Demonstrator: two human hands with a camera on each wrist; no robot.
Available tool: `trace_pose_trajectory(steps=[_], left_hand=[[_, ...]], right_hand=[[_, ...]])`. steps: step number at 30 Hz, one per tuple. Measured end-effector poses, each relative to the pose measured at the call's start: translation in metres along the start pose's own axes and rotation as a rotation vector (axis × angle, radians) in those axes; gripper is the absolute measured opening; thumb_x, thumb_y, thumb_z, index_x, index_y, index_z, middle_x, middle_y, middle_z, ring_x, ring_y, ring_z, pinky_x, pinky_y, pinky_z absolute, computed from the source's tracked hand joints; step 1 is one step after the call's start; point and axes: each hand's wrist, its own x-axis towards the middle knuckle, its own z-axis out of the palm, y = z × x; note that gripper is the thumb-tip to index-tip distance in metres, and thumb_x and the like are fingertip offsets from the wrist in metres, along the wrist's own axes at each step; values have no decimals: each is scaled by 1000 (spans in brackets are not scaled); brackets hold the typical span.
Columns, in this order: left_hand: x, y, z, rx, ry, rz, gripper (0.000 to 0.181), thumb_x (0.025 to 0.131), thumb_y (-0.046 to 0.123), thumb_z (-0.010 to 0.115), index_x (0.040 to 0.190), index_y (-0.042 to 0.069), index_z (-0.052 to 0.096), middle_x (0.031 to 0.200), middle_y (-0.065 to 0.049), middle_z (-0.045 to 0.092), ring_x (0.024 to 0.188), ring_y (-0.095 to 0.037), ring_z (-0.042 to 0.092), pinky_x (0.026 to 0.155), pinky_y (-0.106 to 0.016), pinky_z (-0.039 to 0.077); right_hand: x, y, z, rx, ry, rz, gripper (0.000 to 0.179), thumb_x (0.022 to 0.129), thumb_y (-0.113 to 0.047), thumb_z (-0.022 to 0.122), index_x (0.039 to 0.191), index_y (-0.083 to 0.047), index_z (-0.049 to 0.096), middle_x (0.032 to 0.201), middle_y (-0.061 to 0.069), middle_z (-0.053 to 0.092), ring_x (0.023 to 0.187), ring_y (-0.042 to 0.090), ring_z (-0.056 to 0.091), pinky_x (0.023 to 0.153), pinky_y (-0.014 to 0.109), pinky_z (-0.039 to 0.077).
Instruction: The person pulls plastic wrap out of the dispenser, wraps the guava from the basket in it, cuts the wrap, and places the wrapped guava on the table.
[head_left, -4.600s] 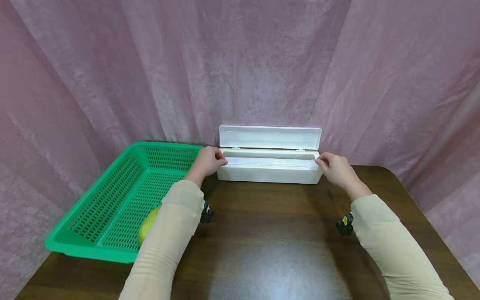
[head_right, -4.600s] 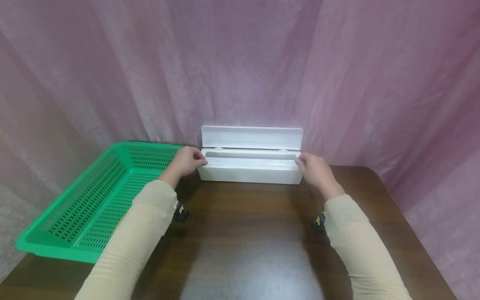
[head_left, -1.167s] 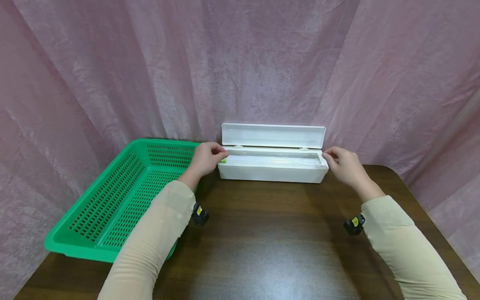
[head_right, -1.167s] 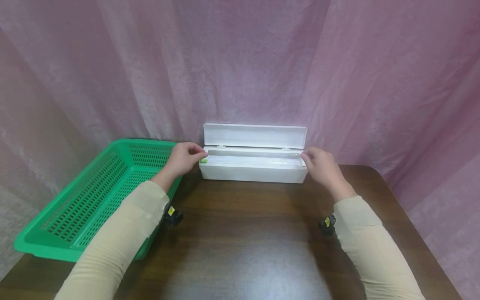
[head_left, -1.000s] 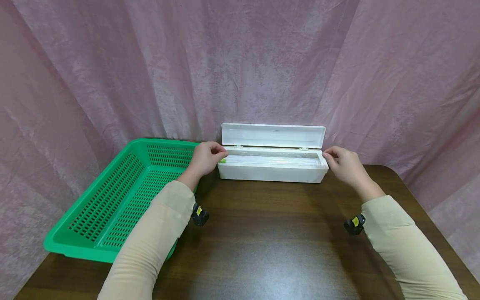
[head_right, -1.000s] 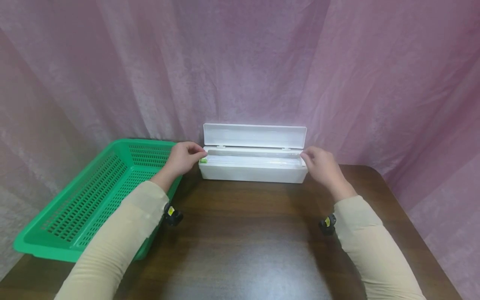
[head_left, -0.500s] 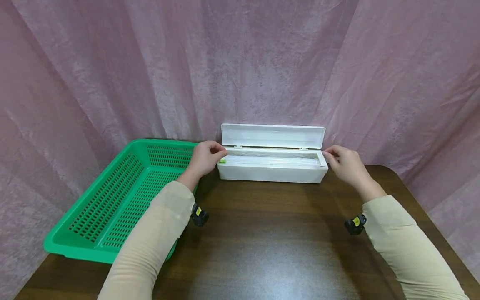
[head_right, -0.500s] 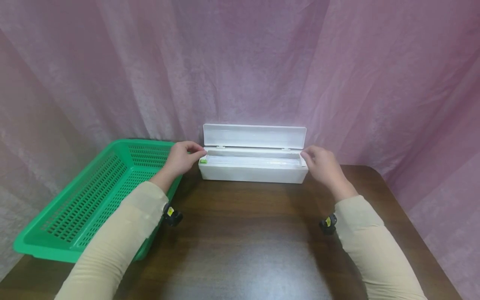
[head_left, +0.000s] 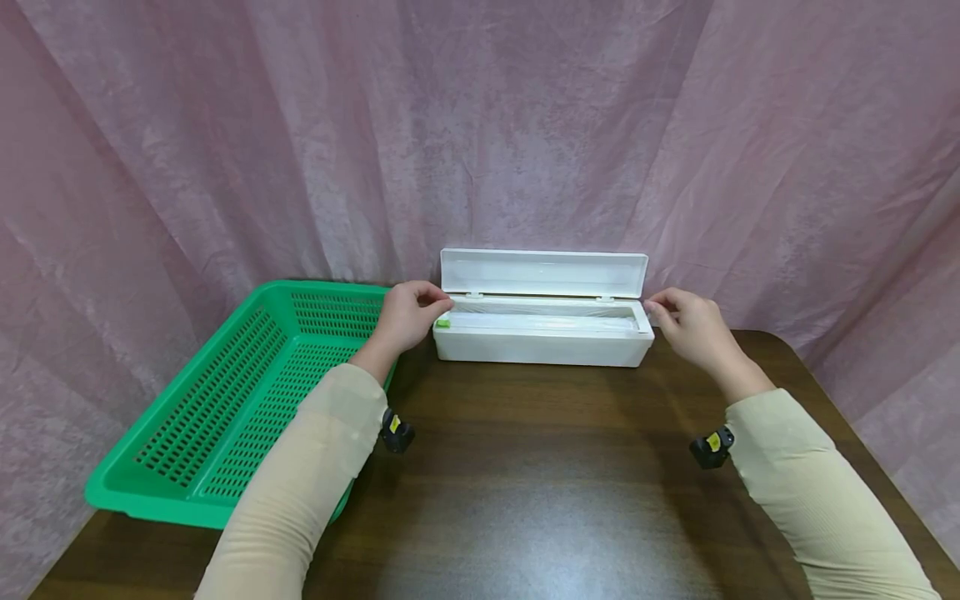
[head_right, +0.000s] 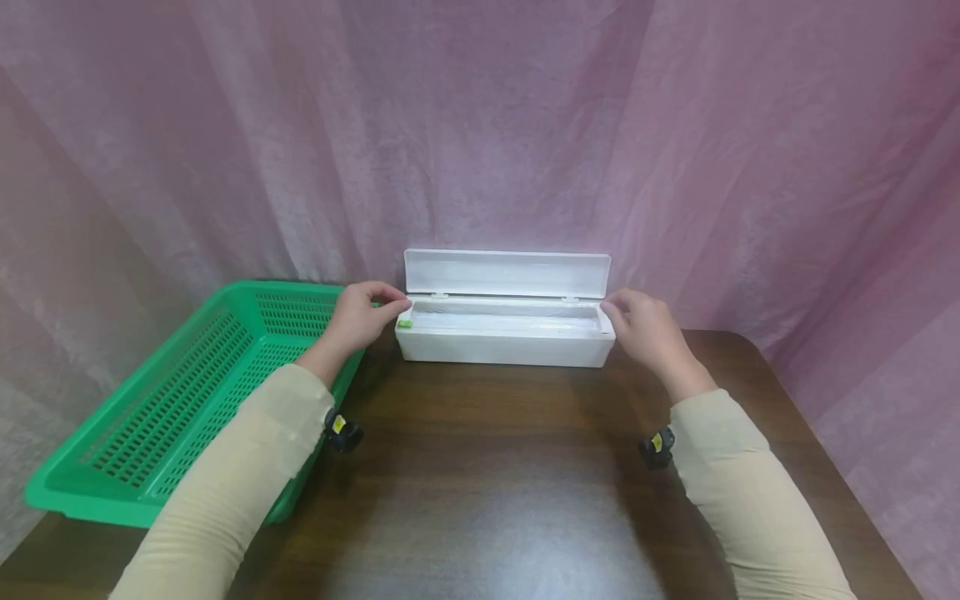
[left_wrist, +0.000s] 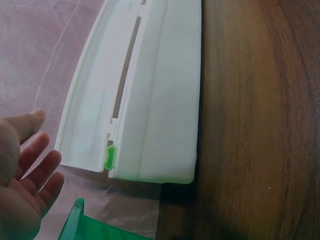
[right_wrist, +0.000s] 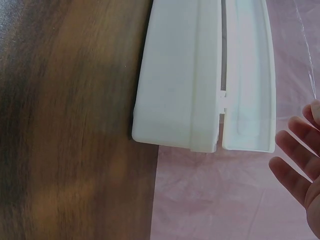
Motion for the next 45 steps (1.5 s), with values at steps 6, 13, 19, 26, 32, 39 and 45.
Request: trace_pose_trajectory(steps=[6, 13, 19, 26, 32, 39, 45], left_hand=[[0, 1, -1, -17, 0, -5, 17, 89, 26, 67, 93, 10, 69, 96, -6, 69, 90, -22, 61, 79, -36, 50], [-1, 1, -1, -33, -5, -9, 17, 89, 27, 66, 93, 11, 68, 95, -5, 68, 89, -21, 58, 79, -36, 49], [0, 1, 0, -41, 5, 12, 16, 89, 26, 66, 92, 11, 69, 93, -6, 68, 86, -20, 58, 75, -34, 49], [-1, 3, -2, -54, 17, 28, 16, 89, 25, 67, 91, 9, 69, 90, -7, 69, 83, -21, 59, 73, -32, 49], [-2, 4, -4, -62, 21, 32, 16, 89, 25, 67, 92, 9, 69, 90, -7, 69, 83, -20, 59, 72, -32, 48], [-2, 6, -5, -63, 31, 46, 17, 88, 24, 67, 92, 8, 69, 89, -8, 69, 81, -19, 59, 71, -29, 48], [-2, 8, -7, -68, 29, 45, 18, 89, 24, 67, 92, 7, 69, 88, -9, 69, 80, -19, 58, 69, -29, 47]], right_hand=[[1, -1, -1, 3, 11, -12, 20, 95, -13, 55, 99, 4, 65, 95, 24, 68, 89, 40, 67, 75, 53, 52], [0, -1, -2, 5, 20, -16, 23, 97, -17, 53, 98, 4, 64, 95, 24, 68, 88, 41, 67, 75, 53, 52], [0, -2, -3, 1, 25, -15, 23, 96, -17, 54, 99, 4, 64, 95, 23, 68, 89, 41, 66, 75, 54, 52], [0, -4, -4, 8, 26, -8, 21, 96, -15, 55, 99, 4, 64, 95, 23, 68, 89, 41, 66, 75, 54, 52], [2, -4, -6, 4, 18, 2, 23, 97, -16, 54, 101, 4, 64, 98, 24, 68, 91, 42, 65, 76, 54, 51], [2, -2, -6, -3, 16, 6, 24, 97, -17, 53, 101, 4, 63, 98, 24, 67, 92, 42, 65, 77, 54, 51], [1, -4, -8, -1, 20, 10, 21, 96, -14, 54, 102, 4, 64, 98, 23, 67, 92, 42, 65, 77, 54, 51]])
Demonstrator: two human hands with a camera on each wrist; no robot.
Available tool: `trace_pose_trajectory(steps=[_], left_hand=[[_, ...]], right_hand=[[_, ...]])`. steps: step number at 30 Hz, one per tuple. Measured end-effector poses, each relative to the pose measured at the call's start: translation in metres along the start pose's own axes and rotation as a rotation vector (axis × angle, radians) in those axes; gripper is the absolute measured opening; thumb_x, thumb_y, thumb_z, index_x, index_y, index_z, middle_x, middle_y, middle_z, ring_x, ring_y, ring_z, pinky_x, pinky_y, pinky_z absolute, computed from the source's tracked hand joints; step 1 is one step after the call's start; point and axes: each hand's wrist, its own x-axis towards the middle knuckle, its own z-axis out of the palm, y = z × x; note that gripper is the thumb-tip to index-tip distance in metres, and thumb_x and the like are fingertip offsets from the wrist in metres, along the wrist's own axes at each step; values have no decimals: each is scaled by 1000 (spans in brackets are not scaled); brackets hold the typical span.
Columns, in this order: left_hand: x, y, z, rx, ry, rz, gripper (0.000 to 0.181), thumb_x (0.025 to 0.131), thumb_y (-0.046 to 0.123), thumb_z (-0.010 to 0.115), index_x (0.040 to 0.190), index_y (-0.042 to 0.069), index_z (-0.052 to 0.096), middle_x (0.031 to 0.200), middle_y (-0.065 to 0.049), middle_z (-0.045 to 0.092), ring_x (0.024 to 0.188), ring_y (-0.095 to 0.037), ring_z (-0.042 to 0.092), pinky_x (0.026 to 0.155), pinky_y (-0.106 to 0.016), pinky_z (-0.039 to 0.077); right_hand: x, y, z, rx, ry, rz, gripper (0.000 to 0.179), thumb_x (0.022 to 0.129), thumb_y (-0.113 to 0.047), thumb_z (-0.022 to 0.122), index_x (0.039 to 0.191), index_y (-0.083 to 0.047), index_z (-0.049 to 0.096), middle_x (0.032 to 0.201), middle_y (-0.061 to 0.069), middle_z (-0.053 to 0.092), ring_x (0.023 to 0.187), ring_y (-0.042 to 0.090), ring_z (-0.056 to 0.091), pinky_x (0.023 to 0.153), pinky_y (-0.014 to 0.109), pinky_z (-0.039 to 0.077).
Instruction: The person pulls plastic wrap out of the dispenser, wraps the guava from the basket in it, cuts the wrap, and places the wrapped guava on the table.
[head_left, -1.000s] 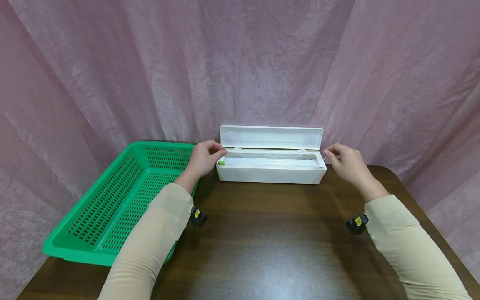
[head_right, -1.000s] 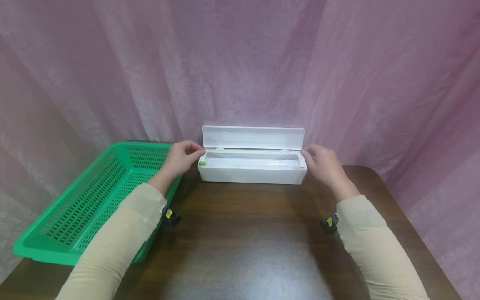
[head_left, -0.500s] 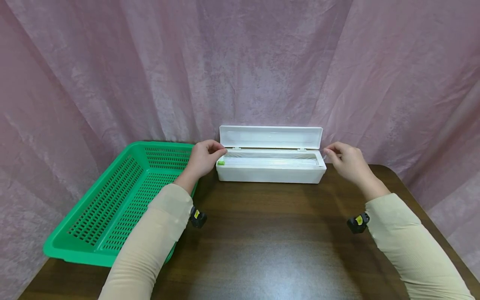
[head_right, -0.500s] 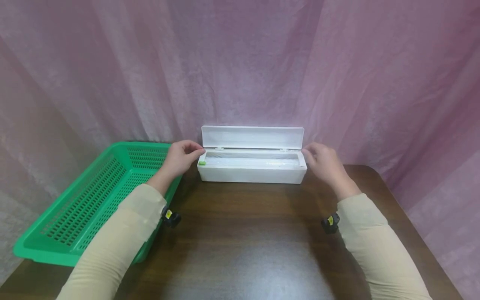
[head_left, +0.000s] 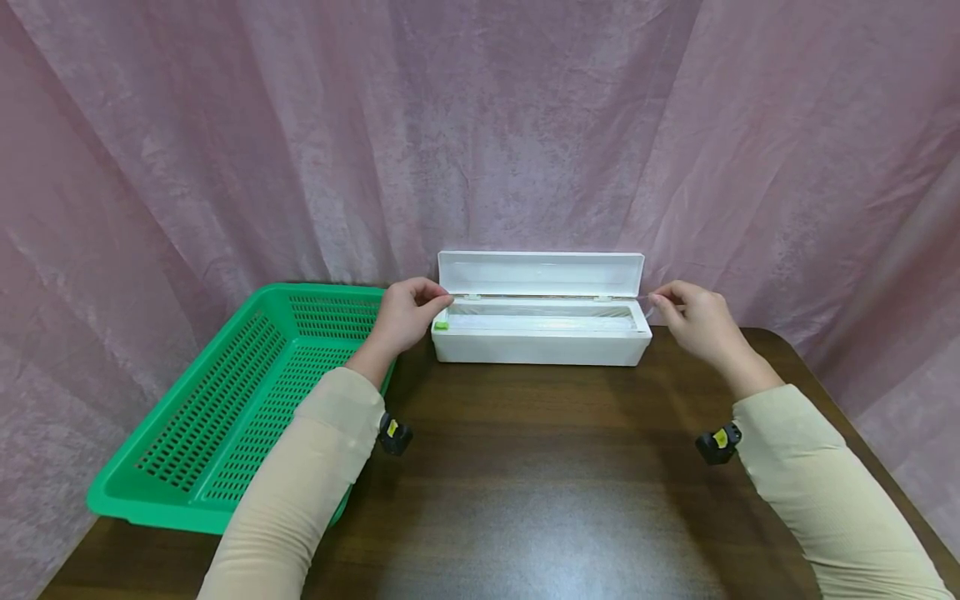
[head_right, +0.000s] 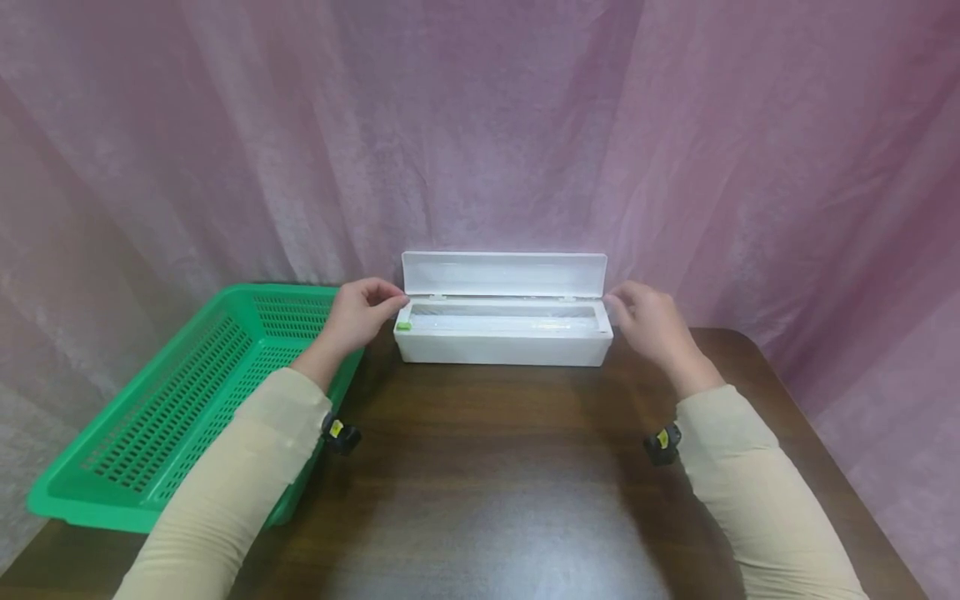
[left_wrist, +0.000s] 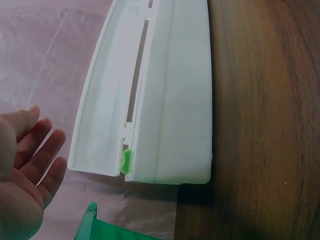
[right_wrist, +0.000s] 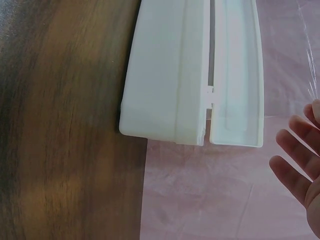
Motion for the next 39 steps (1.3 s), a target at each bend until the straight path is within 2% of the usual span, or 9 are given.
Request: trace_pose_trajectory(steps=[10, 18, 31, 39], left_hand=[[1, -2, -2, -13, 1, 9, 18, 88, 25, 67, 92, 7, 70, 89, -9, 69, 79, -19, 58, 69, -29, 48], [0, 1, -6, -33, -3, -16, 18, 88, 26, 67, 92, 9, 69, 89, -8, 68, 80, -19, 57, 68, -29, 48], [2, 0, -10, -17, 8, 3, 16, 88, 24, 68, 92, 9, 70, 89, -7, 68, 79, -18, 58, 67, -28, 48], [0, 7, -11, 11, -3, 3, 17, 88, 24, 67, 94, 9, 70, 92, -8, 69, 82, -19, 58, 70, -30, 48]], right_hand=[[-1, -1, -1, 1, 26, -17, 23, 96, -18, 54, 99, 3, 64, 95, 23, 68, 90, 42, 65, 76, 54, 51], [1, -2, 0, -3, 52, -45, 21, 95, -15, 56, 96, 4, 64, 92, 23, 68, 87, 41, 66, 74, 53, 51], [1, -7, -2, 3, 32, -37, 22, 96, -16, 55, 99, 4, 64, 94, 22, 68, 89, 41, 66, 76, 53, 51], [2, -8, -5, 3, 23, -17, 24, 97, -18, 53, 101, 4, 64, 96, 24, 67, 91, 42, 65, 77, 55, 51]])
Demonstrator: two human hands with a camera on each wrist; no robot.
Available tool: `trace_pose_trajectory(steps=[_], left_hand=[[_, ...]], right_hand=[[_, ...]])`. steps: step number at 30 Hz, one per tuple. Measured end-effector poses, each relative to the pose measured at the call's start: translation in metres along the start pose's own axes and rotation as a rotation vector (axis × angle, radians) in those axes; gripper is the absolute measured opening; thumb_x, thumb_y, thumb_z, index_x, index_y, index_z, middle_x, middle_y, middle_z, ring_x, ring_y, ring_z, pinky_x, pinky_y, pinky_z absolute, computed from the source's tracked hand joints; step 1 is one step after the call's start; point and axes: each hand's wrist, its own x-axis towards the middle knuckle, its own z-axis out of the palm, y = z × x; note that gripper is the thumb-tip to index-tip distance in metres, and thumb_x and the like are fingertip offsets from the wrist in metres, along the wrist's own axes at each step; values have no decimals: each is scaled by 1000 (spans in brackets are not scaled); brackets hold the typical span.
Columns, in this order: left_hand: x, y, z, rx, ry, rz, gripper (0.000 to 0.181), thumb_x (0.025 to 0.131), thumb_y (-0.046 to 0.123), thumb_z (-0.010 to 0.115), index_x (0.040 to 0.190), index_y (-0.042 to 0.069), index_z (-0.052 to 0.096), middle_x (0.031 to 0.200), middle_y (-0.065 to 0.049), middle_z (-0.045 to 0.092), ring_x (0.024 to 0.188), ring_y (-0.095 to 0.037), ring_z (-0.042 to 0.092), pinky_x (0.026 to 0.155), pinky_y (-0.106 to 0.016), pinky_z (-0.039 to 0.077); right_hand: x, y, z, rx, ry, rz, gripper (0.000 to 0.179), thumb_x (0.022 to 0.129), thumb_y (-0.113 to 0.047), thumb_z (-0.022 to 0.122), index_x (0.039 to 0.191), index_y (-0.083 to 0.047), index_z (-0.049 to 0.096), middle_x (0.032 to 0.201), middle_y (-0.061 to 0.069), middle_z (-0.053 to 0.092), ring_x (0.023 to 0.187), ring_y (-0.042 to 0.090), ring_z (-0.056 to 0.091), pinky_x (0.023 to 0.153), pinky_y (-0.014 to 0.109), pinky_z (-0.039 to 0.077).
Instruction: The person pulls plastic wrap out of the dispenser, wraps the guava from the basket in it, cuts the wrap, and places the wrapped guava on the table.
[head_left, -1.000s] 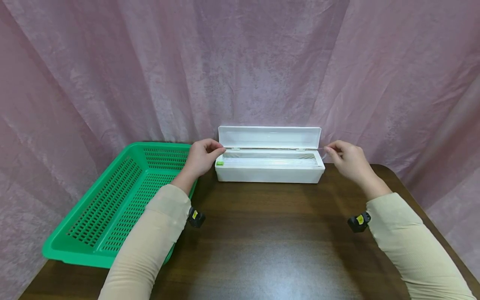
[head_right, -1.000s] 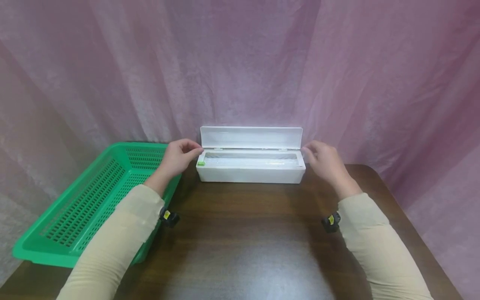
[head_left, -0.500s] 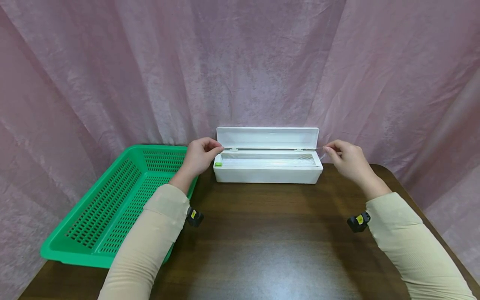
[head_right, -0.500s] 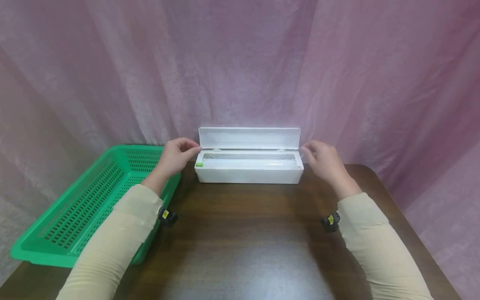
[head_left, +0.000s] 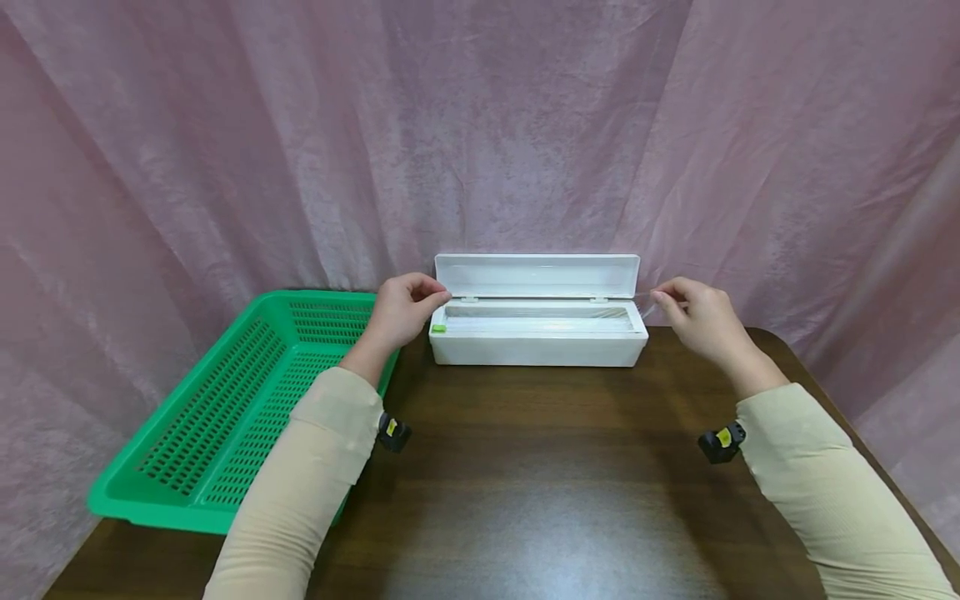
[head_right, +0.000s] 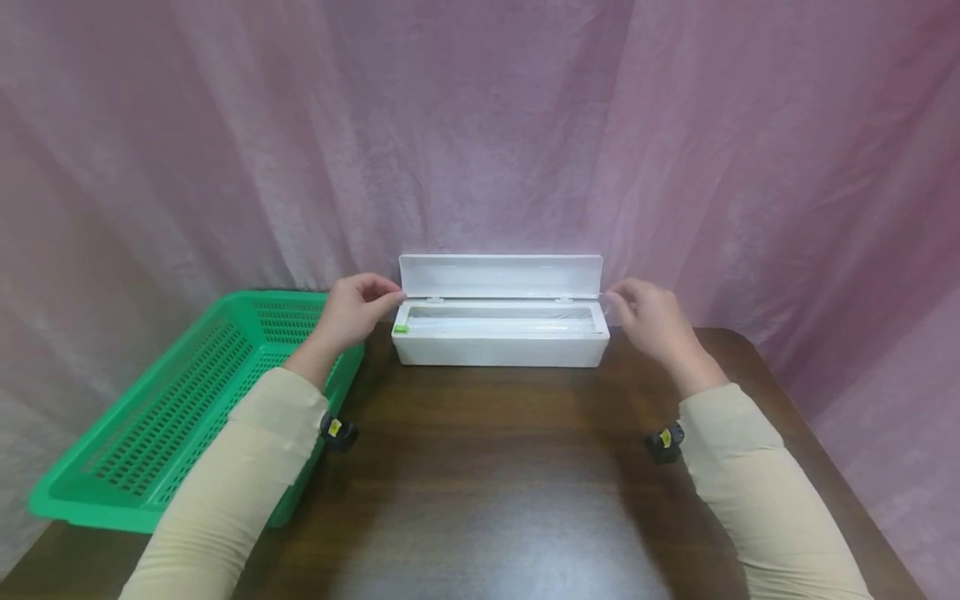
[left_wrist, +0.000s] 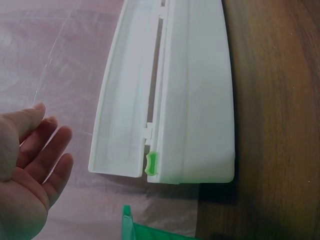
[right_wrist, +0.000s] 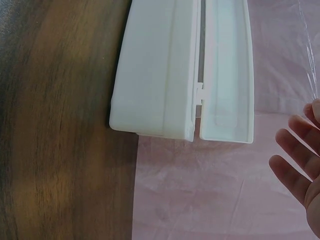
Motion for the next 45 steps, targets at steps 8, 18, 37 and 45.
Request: trace_pose_trajectory(steps=[8, 18, 37, 45], left_hand=[[-1, 1, 1, -7, 1, -11, 17, 89, 25, 67, 94, 9, 69, 92, -8, 68, 83, -20, 58, 70, -30, 48], [-2, 2, 0, -29, 8, -20, 17, 89, 25, 67, 93, 9, 69, 90, -8, 67, 82, -20, 57, 69, -30, 48], [-6, 6, 0, -95, 79, -14, 18, 88, 22, 68, 92, 5, 69, 84, -9, 65, 75, -16, 55, 65, -26, 45], [-6, 8, 0, -116, 107, -2, 17, 87, 20, 69, 91, 3, 69, 83, -9, 65, 75, -15, 56, 65, -24, 45]], right_hand=[[0, 0, 0, -2, -4, 20, 25, 97, -18, 53, 102, 4, 63, 97, 23, 67, 92, 42, 65, 78, 55, 50], [1, -1, 0, 3, -12, 10, 25, 97, -18, 53, 103, 4, 63, 98, 25, 67, 92, 43, 65, 77, 55, 51], [5, -4, -1, -2, 6, 0, 26, 98, -19, 52, 102, 4, 63, 96, 24, 67, 91, 41, 65, 77, 54, 50], [6, -4, -2, 2, 29, -17, 22, 96, -15, 55, 100, 4, 64, 94, 23, 67, 90, 42, 65, 76, 54, 50]])
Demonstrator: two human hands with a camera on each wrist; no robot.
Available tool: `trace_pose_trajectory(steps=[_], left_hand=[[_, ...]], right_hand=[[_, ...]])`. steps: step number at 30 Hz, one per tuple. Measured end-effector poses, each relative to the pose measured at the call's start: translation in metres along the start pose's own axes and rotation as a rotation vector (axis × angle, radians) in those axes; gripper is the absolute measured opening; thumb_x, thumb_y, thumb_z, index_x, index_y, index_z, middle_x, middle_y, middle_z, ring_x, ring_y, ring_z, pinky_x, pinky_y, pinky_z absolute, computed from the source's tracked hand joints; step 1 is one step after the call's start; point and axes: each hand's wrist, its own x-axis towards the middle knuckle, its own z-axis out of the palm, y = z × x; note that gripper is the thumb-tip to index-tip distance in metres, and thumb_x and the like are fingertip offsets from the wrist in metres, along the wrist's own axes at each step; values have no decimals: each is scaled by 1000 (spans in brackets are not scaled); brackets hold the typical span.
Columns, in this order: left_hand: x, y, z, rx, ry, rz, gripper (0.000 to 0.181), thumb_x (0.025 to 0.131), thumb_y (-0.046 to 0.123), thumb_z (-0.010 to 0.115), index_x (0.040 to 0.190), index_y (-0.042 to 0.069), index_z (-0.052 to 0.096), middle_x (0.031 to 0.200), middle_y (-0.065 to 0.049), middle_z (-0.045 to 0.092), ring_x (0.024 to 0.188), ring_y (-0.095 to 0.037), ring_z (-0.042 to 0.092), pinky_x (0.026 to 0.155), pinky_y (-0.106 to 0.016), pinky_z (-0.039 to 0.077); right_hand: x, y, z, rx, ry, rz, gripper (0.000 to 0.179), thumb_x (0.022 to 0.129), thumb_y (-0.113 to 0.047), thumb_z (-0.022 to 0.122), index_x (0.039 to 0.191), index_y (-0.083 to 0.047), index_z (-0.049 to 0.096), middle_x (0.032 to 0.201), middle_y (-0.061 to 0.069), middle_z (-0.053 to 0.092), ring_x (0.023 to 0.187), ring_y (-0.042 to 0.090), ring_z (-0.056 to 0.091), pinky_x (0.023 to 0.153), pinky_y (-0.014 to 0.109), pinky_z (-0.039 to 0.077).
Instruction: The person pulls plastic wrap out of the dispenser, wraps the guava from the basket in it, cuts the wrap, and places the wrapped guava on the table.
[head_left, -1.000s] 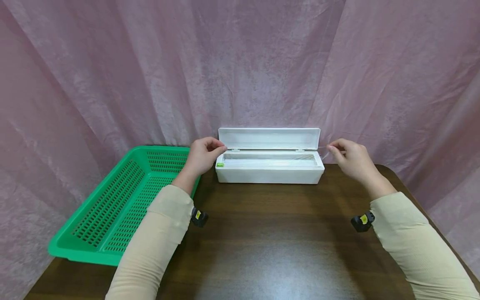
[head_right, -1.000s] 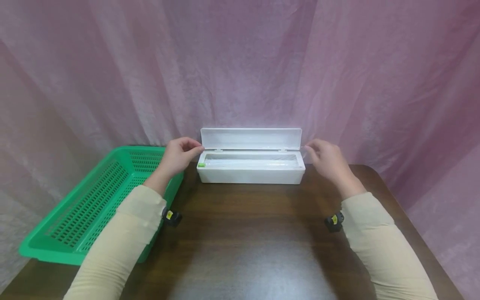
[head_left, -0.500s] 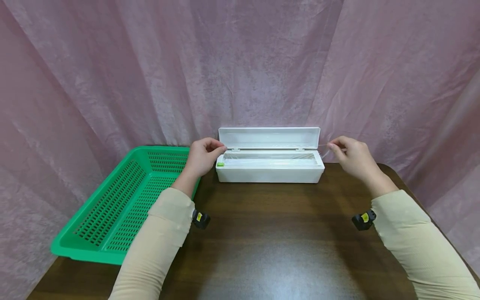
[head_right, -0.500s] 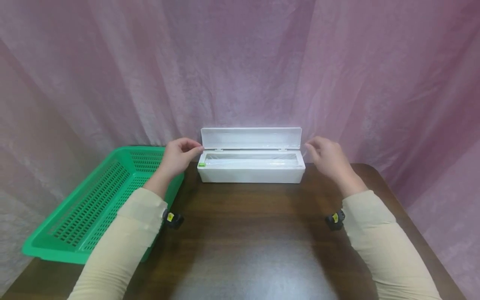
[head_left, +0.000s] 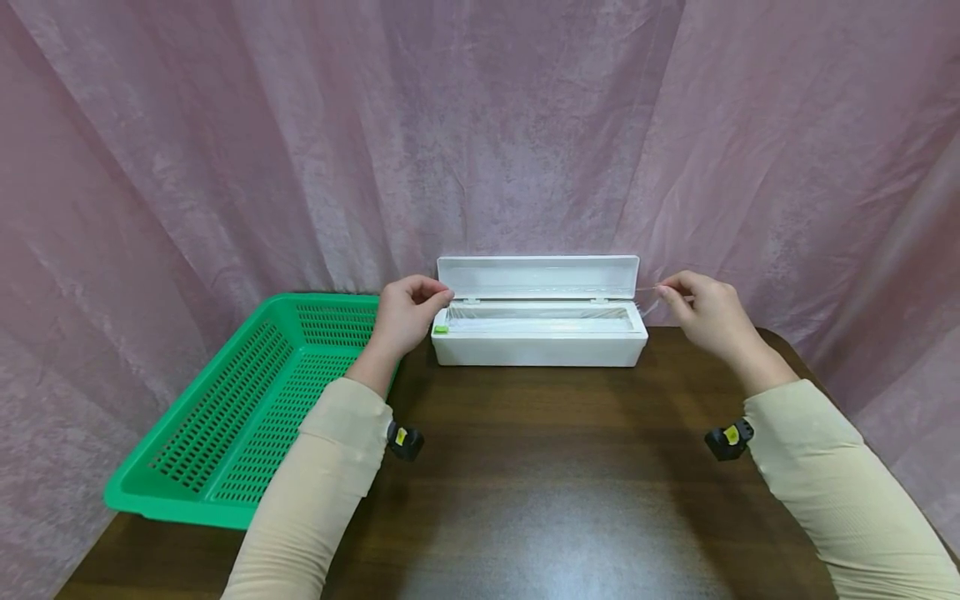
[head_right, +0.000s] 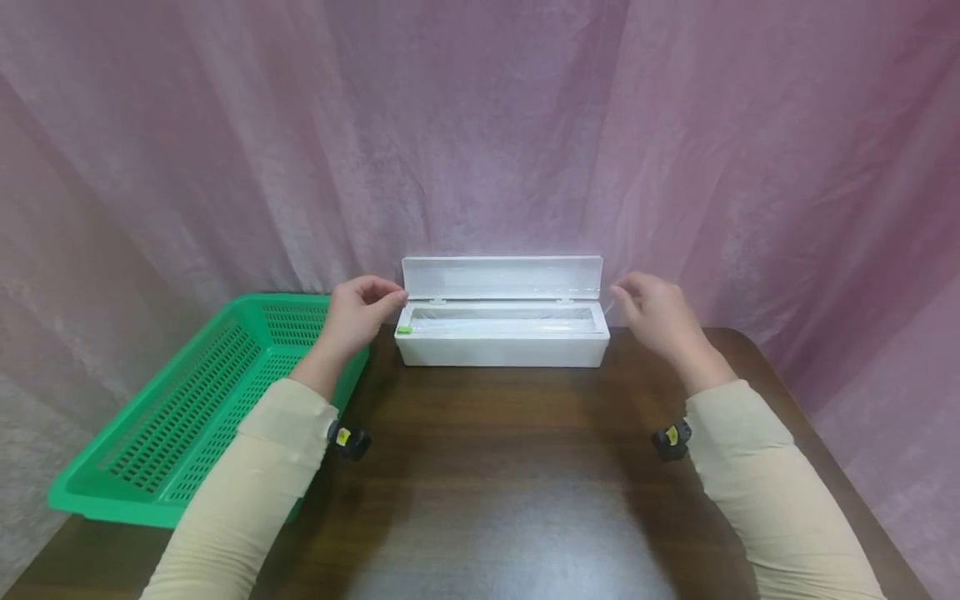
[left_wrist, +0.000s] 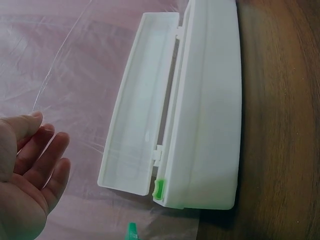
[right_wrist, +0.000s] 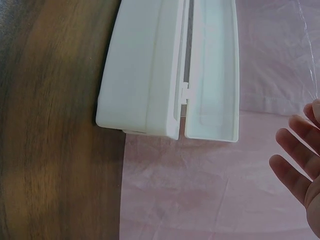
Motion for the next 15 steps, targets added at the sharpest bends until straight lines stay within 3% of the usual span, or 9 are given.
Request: trace_pose_trajectory(steps=[15], left_hand=[[0, 0, -2, 3, 20, 21, 17, 87, 20, 69, 92, 4, 70, 85, -12, 68, 74, -14, 57, 65, -23, 46]], right_hand=[[0, -2, -1, 5, 49, -25, 20, 95, -15, 56, 98, 3, 65, 92, 21, 68, 86, 39, 66, 75, 53, 51]])
